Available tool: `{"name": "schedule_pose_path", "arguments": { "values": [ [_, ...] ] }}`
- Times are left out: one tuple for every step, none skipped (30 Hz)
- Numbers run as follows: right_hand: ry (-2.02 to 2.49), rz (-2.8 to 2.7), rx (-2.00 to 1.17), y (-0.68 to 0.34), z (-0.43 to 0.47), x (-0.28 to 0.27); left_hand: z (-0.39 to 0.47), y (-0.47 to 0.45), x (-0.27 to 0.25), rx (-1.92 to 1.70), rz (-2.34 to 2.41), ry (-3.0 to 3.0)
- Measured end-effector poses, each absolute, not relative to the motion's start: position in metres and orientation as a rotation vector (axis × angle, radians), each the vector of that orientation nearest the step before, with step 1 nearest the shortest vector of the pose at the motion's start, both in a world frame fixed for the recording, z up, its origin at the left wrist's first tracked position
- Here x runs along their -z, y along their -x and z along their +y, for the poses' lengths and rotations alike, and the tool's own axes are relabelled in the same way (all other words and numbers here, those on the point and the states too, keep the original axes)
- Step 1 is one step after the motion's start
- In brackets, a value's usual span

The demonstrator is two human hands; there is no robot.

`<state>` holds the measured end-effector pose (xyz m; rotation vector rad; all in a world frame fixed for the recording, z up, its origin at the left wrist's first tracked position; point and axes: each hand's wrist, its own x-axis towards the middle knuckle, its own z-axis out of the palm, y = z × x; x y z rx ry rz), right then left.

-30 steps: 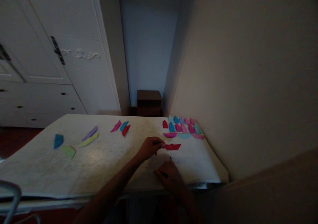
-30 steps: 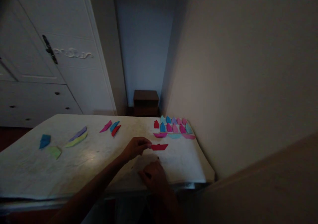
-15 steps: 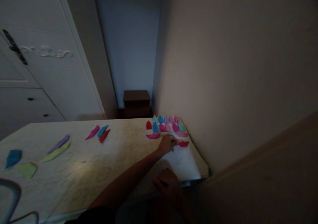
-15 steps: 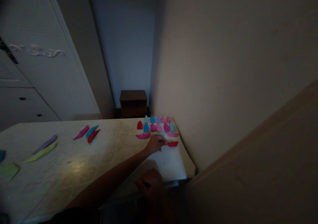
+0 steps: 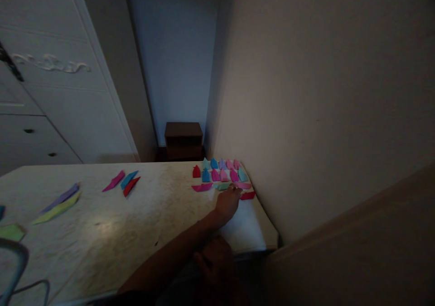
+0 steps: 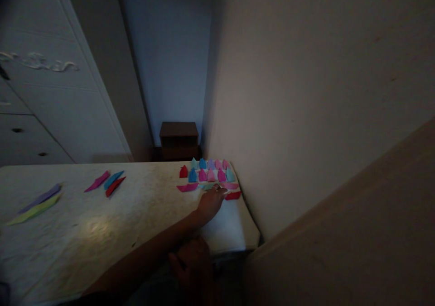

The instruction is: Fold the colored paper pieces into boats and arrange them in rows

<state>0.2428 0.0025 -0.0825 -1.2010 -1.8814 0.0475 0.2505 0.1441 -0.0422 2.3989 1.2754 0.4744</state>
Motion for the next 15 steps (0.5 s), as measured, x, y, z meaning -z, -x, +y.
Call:
{"name": "schedule_pose_path", "arguments": {
  "values": [
    [1.2,-1.888,-0.043,-0.243,0.002,0.084,0.143,-0.252,0.042,-0.434,1.267,-2.49],
    [1.2,-1.899,-0.032,-0.243,0.002,0.085,0.142,-0.253,0.041,-0.402,1.251,-2.579],
    [1.203,-1.913,-0.022,-0.243,0.001,0.087,0.141,-0.255,0.041,-0.385,1.228,-2.652],
    [1.207,-1.926,-0.014,-0.243,0.001,0.088,0.142,-0.257,0.042,-0.382,1.202,-2.701],
    [1.214,-1.935,-0.008,-0.243,0.001,0.089,0.142,-0.259,0.042,-0.378,1.179,-2.736],
    [1.22,-1.941,-0.004,-0.243,0.001,0.091,0.143,-0.261,0.043,-0.367,1.16,-2.762],
    [1.221,-1.947,-0.002,-0.243,0.001,0.092,0.145,-0.263,0.044,-0.352,1.146,-2.783],
    [1.218,-1.952,-0.001,-0.244,0.001,0.093,0.146,-0.264,0.046,-0.332,1.138,-2.8],
    [1.214,-1.956,0.003,-0.244,0.002,0.094,0.148,-0.266,0.047,-0.315,1.136,-2.814],
    [1.209,-1.964,0.01,-0.244,0.002,0.095,0.15,-0.267,0.048,-0.303,1.138,-2.824],
    [1.205,-1.973,0.021,-0.244,0.002,0.096,0.152,-0.267,0.048,-0.298,1.144,-2.831],
    [1.204,-1.978,0.035,-0.244,0.002,0.096,0.153,-0.268,0.049,-0.297,1.15,-2.835],
    [1.202,-1.98,0.048,-0.244,0.002,0.096,0.154,-0.268,0.049,-0.3,1.161,-2.833],
    [1.198,-1.98,0.057,-0.244,0.003,0.096,0.156,-0.268,0.049,-0.305,1.172,-2.828],
    [1.191,-1.974,0.064,-0.243,0.003,0.096,0.156,-0.268,0.049,-0.315,1.185,-2.822]
  ]
}}
